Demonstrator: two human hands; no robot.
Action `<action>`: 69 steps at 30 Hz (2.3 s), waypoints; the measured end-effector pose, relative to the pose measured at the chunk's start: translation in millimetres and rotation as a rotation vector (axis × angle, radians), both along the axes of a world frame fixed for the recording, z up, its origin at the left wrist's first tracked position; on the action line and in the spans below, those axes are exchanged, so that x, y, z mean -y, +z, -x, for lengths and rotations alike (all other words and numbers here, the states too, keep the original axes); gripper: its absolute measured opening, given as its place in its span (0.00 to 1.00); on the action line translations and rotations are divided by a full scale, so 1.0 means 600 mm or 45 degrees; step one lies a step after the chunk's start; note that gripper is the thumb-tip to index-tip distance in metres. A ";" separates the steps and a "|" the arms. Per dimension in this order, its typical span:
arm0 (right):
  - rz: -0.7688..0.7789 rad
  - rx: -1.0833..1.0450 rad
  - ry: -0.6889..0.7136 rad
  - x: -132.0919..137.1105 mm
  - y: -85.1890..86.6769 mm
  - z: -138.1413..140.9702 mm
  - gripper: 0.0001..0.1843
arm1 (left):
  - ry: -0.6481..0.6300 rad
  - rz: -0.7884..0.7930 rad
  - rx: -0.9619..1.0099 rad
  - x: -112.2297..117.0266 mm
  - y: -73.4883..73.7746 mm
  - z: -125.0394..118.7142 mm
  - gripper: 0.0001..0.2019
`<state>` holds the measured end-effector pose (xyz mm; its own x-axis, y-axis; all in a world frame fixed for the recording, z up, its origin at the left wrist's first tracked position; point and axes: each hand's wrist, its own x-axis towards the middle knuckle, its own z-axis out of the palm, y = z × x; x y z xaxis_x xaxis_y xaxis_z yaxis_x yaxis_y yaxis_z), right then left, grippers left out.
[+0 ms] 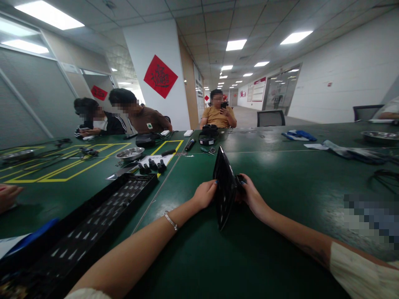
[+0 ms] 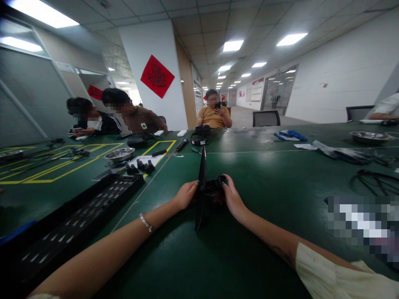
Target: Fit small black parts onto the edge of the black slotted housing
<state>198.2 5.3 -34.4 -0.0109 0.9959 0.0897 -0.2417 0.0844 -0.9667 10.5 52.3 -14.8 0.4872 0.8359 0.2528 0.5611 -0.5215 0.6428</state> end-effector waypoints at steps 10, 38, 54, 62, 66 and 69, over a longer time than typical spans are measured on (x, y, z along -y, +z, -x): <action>0.005 -0.029 -0.003 0.001 0.002 0.002 0.26 | 0.047 0.065 0.012 -0.002 -0.005 -0.002 0.27; 0.022 -0.035 -0.007 0.003 0.005 0.005 0.26 | 0.070 0.015 -0.019 0.005 0.003 -0.001 0.27; 0.021 -0.029 -0.012 0.000 0.002 0.002 0.26 | 0.071 0.013 -0.032 0.006 0.005 -0.003 0.26; 0.014 -0.012 -0.007 0.005 0.007 0.002 0.27 | 0.029 -0.026 -0.055 0.006 0.005 -0.002 0.24; 0.011 -0.025 -0.011 0.000 0.000 0.002 0.26 | 0.020 -0.049 -0.068 0.004 0.004 -0.001 0.23; 0.019 -0.052 -0.028 -0.003 -0.002 0.003 0.25 | 0.059 -0.019 -0.066 0.004 0.002 -0.002 0.26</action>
